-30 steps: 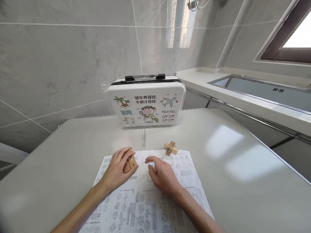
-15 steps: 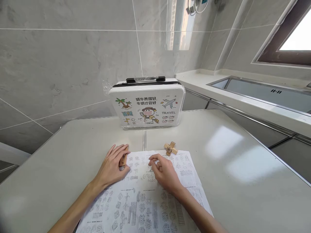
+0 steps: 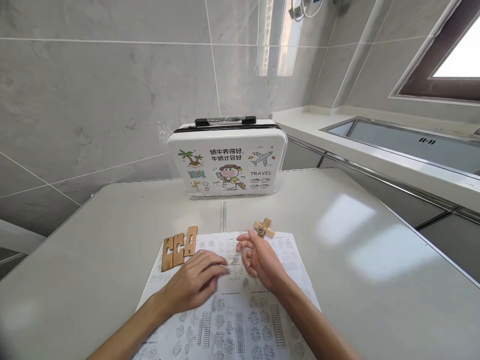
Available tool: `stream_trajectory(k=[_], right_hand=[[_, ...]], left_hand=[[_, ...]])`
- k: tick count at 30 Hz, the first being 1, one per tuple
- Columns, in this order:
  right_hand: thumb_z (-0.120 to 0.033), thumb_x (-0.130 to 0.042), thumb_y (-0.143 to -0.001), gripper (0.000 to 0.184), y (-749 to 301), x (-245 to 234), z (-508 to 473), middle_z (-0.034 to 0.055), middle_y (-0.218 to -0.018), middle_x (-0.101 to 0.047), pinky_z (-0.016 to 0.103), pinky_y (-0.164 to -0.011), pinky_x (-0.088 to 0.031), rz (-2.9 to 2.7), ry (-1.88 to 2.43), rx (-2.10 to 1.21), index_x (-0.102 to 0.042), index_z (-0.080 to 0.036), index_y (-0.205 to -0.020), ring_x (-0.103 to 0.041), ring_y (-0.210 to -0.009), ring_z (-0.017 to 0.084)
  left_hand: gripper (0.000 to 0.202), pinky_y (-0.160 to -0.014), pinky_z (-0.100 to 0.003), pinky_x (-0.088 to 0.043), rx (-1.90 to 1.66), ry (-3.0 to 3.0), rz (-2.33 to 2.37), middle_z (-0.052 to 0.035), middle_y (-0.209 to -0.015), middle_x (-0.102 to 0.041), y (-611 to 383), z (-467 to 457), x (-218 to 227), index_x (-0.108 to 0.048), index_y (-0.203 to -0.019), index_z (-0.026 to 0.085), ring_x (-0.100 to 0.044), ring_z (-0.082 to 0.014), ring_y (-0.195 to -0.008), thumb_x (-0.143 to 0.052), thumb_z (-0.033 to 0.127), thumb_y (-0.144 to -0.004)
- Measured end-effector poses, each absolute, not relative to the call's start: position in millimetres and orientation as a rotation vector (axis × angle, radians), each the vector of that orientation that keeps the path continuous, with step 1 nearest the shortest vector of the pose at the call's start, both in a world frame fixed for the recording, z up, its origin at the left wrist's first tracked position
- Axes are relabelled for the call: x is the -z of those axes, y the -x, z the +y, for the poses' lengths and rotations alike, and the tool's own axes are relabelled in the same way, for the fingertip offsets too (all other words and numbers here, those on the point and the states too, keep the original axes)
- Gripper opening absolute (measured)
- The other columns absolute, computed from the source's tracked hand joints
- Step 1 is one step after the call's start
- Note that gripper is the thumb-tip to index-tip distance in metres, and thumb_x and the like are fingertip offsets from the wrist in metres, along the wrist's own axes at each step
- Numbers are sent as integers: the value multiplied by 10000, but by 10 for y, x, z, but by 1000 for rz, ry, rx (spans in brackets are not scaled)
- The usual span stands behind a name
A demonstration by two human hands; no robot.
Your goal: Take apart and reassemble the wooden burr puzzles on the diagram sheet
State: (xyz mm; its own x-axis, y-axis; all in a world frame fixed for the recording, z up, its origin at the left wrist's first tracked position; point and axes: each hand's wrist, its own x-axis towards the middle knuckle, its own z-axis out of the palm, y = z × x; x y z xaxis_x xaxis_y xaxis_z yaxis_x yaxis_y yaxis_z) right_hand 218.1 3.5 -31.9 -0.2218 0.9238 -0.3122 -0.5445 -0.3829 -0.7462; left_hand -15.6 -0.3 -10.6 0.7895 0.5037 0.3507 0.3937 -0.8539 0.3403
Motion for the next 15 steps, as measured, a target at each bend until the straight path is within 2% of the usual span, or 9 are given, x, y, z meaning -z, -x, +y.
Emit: stream_trajectory(k=[8,12,15], right_hand=[[-588,-611,-981,407,-2304,347,128,-25,-732,-563,127,-288,-209,-343,742,-1791,-656,-188,-922,-246,-422,45],[-483,-659,-935,302,-2298,329,110,-41,-693,-541,134,-299,-215,-363,780,-1742,-599,-200,-850,-295,-416,49],[-503,-602,-944,321,-2222,298,42,-44,-645,-551,161,-291,-217,-515,901,-1762,-574,-212,-812,-356,-382,67]], left_hand=[[378,-867,-428,-536,-652,-2701,691,-104,-1116,-739,151,-6,157,-626,-1218,235,-677,-256,-996,-462,27,-948],[354,-864,-432,-531,-686,-2658,726,-97,-1092,-750,142,-11,149,-649,-1190,238,-682,-257,-988,-472,38,-957],[280,-889,-432,-538,-755,-2474,864,-77,-1072,-751,134,-16,113,-663,-1167,255,-687,-253,-1000,-507,106,-988]])
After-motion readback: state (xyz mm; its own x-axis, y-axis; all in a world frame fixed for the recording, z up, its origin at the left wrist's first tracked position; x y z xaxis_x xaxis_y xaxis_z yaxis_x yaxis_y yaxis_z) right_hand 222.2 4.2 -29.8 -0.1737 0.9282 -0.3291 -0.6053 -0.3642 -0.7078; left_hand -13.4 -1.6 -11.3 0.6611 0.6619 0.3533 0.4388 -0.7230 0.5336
